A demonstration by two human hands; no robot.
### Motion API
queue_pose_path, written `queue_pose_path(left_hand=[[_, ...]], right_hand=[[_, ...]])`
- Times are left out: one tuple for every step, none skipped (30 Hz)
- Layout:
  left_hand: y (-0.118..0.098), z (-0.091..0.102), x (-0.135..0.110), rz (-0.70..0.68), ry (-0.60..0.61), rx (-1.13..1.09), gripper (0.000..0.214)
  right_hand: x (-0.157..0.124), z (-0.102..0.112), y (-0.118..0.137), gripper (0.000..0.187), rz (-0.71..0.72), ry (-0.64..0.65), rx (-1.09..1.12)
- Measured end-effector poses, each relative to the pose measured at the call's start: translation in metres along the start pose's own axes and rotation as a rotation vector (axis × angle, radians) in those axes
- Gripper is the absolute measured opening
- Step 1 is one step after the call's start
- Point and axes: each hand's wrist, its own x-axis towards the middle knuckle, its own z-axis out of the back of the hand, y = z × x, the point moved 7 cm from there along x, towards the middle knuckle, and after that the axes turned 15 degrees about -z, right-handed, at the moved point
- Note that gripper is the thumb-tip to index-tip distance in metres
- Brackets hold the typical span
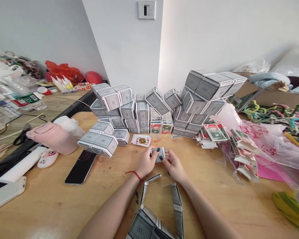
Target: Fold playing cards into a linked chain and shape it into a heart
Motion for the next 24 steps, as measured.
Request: queue_pose_path(left_hand=[[0.001,0.000,-0.001,0.010,-0.005,-0.002,0.027],[0.001,-0.001,-0.001,0.014,-0.012,-0.011,0.028],[0.001,-0.001,-0.002,0.018,-0.015,-0.025,0.029],[0.000,-0.002,-0.002,0.022,-0.017,-0.040,0.030],[0.000,-0.002,-0.002,0.026,-0.024,-0.052,0.030],[0.000,-0.002,-0.002,0.031,-0.038,-0.060,0.032],[0.000,-0.001,-0.002,0.037,-0.060,-0.062,0.033],[0.000,0.001,-0.002,0.045,-0.087,-0.060,0.035],[0.000,0.003,-0.002,0.054,-0.115,-0.055,0.037],[0.000,0.005,-0.001,0.065,-0.139,-0.049,0.039],[0.000,0.006,-0.001,0.076,-0.156,-0.044,0.041],[0.000,0.007,0.000,0.087,-0.167,-0.044,0.042],[0.000,0.008,0.000,0.102,-0.176,-0.050,0.043],[0.000,0.008,0.000,0.123,-0.182,-0.065,0.044],[0.001,0.008,-0.001,0.149,-0.189,-0.089,0.044],[0.001,0.008,-0.001,0.171,-0.195,-0.120,0.044],[0.001,0.007,-0.002,0.185,-0.201,-0.150,0.044],[0.001,0.007,-0.002,0.188,-0.204,-0.170,0.044],[0.000,0.007,-0.001,0.181,-0.207,-0.175,0.044],[-0.001,0.008,-0.001,0.169,-0.210,-0.164,0.044],[-0.001,0.010,-0.001,0.156,-0.214,-0.143,0.045],[-0.001,0.011,0.000,0.150,-0.214,-0.119,0.046],[-0.001,0.011,0.000,0.150,-0.211,-0.100,0.047],[0.001,0.011,0.000,0.151,-0.204,-0.087,0.047]], right_hand=[[-0.001,-0.005,0.001,0.025,0.020,0.052,-0.024],[-0.002,-0.009,0.002,0.024,0.031,0.101,-0.044],[-0.003,-0.012,0.002,0.022,0.033,0.139,-0.060],[-0.003,-0.013,0.001,0.021,0.026,0.154,-0.073],[-0.003,-0.013,-0.001,0.021,0.014,0.163,-0.079],[-0.003,-0.014,-0.003,0.021,-0.002,0.171,-0.074],[-0.003,-0.014,-0.004,0.022,-0.021,0.183,-0.065],[-0.003,-0.016,-0.006,0.022,-0.038,0.193,-0.053],[-0.003,-0.017,-0.007,0.023,-0.051,0.203,-0.041],[-0.003,-0.018,-0.008,0.023,-0.061,0.211,-0.032],[-0.003,-0.020,-0.008,0.023,-0.066,0.218,-0.024],[-0.003,-0.021,-0.008,0.024,-0.066,0.222,-0.017],[-0.003,-0.023,-0.008,0.024,-0.066,0.226,-0.010],[-0.003,-0.023,-0.008,0.025,-0.065,0.226,-0.001],[-0.002,-0.023,-0.008,0.025,-0.064,0.224,0.011],[-0.002,-0.022,-0.008,0.025,-0.063,0.217,0.027],[-0.001,-0.021,-0.008,0.025,-0.064,0.208,0.045],[0.000,-0.020,-0.008,0.025,-0.066,0.198,0.061],[0.000,-0.019,-0.009,0.026,-0.069,0.189,0.071],[0.001,-0.018,-0.009,0.026,-0.073,0.180,0.074],[0.001,-0.017,-0.009,0.026,-0.078,0.175,0.070],[0.001,-0.017,-0.009,0.027,-0.081,0.172,0.064],[0.001,-0.018,-0.009,0.027,-0.083,0.169,0.057],[0.001,-0.018,-0.009,0.027,-0.084,0.167,0.053]])
